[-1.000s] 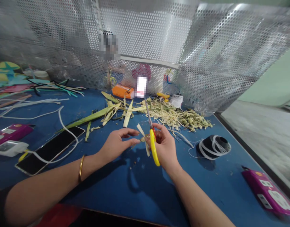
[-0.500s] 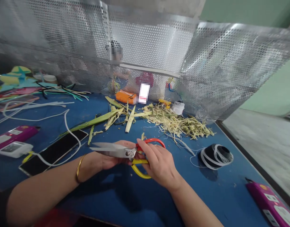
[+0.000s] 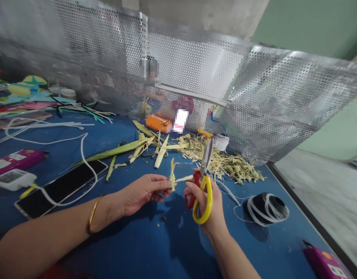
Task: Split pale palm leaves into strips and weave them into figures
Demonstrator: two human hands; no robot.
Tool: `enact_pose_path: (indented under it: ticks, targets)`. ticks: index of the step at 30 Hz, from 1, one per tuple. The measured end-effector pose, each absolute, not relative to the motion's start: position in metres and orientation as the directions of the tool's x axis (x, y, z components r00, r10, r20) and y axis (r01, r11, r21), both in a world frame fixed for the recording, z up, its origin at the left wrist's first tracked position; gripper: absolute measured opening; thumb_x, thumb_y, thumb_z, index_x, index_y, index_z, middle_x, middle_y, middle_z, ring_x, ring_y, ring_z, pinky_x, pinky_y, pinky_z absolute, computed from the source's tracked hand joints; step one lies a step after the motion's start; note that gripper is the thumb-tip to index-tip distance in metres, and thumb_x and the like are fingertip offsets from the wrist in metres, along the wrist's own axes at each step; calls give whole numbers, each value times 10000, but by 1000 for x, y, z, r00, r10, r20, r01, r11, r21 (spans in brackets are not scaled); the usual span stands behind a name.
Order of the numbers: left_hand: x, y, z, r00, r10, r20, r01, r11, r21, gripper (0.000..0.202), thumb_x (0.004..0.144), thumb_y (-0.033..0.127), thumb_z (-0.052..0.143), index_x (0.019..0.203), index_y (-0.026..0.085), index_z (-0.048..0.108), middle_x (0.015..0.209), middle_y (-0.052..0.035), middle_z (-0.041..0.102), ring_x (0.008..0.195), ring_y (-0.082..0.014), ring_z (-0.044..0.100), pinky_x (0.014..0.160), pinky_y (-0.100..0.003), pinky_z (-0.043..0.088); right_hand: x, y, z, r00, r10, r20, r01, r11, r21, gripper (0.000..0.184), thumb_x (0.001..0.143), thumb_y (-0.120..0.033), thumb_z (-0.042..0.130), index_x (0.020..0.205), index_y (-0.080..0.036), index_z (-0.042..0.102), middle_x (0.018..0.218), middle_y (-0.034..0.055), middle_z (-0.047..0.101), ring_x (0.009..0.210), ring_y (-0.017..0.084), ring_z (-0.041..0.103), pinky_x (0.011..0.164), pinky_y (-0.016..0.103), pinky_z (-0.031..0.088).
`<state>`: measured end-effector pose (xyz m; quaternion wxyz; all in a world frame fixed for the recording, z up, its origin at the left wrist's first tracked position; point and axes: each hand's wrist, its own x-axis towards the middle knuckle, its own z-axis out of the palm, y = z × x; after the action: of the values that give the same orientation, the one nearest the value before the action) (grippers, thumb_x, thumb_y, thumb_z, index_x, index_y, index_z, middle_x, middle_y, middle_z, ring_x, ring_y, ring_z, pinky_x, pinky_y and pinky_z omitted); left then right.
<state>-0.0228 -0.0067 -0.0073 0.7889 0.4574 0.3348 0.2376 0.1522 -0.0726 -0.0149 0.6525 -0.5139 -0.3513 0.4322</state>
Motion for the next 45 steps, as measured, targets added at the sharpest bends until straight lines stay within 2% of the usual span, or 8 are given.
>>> enact_pose_path:
  ticks: [4, 9, 13, 17, 27, 35, 40, 45]
  targets:
    - [-21, -9, -10, 688, 643, -336, -8, 470, 883, 278, 658, 407, 791, 750, 156, 715, 754, -22, 662, 691, -109, 565, 652, -238, 402, 146, -73, -18, 328, 945, -6, -252, 82, -964, 622, 658, -311, 820, 1199, -225, 525, 817, -8, 656, 561, 118, 585, 496, 238, 474]
    - [-20, -10, -12, 706, 627, -330, 7, 460, 888, 326, 681, 468, 764, 771, 158, 716, 784, -37, 685, 730, -126, 594, 732, -266, 428, 142, -76, -15, 296, 954, 39, -123, 79, -989, 539, 715, -372, 776, 1175, -246, 526, 715, -27, 620, 527, 139, 556, 464, 264, 458]
    - [-19, -11, -10, 677, 648, -349, -34, 502, 864, 272, 634, 378, 812, 744, 155, 702, 743, -18, 668, 728, -121, 596, 785, -271, 436, 141, -77, -13, 316, 947, 54, -19, 64, -998, 499, 665, -382, 801, 1078, -239, 560, 709, -17, 630, 523, 153, 575, 424, 259, 432]
    - [-16, -12, -9, 618, 702, -353, -81, 504, 860, 244, 599, 304, 832, 733, 152, 695, 767, -20, 670, 735, -124, 600, 797, -279, 440, 139, -77, -15, 339, 939, 62, -43, 81, -996, 539, 608, -339, 831, 1065, -243, 561, 742, -26, 642, 517, 131, 570, 421, 237, 434]
    - [-16, -9, -8, 493, 813, -311, -115, 415, 902, 237, 596, 300, 833, 713, 158, 682, 757, -41, 679, 744, -145, 596, 812, -302, 444, 143, -76, -13, 365, 930, 39, 7, 39, -999, 529, 623, -415, 816, 1053, -235, 566, 646, -44, 588, 442, 100, 495, 361, 205, 364]
    - [-34, 14, -2, 469, 835, -289, -161, 402, 901, 260, 642, 353, 800, 796, 179, 684, 899, -52, 697, 934, -187, 614, 905, -335, 391, 202, -98, 20, 133, 984, 120, 460, 46, -887, 557, 571, -406, 819, 1088, -237, 698, 720, 36, 685, 655, 206, 638, 581, 282, 540]
    - [-36, 18, -3, 476, 821, -315, -251, 470, 846, 215, 668, 351, 765, 798, 194, 699, 965, -62, 715, 1032, -218, 607, 942, -361, 381, 216, -105, 19, 28, 1000, 1, 532, -14, -847, 570, 522, -345, 838, 1080, -276, 745, 836, 67, 743, 714, 258, 668, 611, 309, 569]
    - [-35, 18, -3, 440, 830, -342, -318, 500, 805, 148, 651, 302, 759, 736, 200, 694, 899, -48, 726, 1025, -220, 614, 971, -361, 366, 206, -100, 13, -12, 1000, 3, 610, 10, -793, 529, 562, -303, 821, 1085, -297, 745, 938, 51, 751, 785, 274, 678, 627, 298, 564]
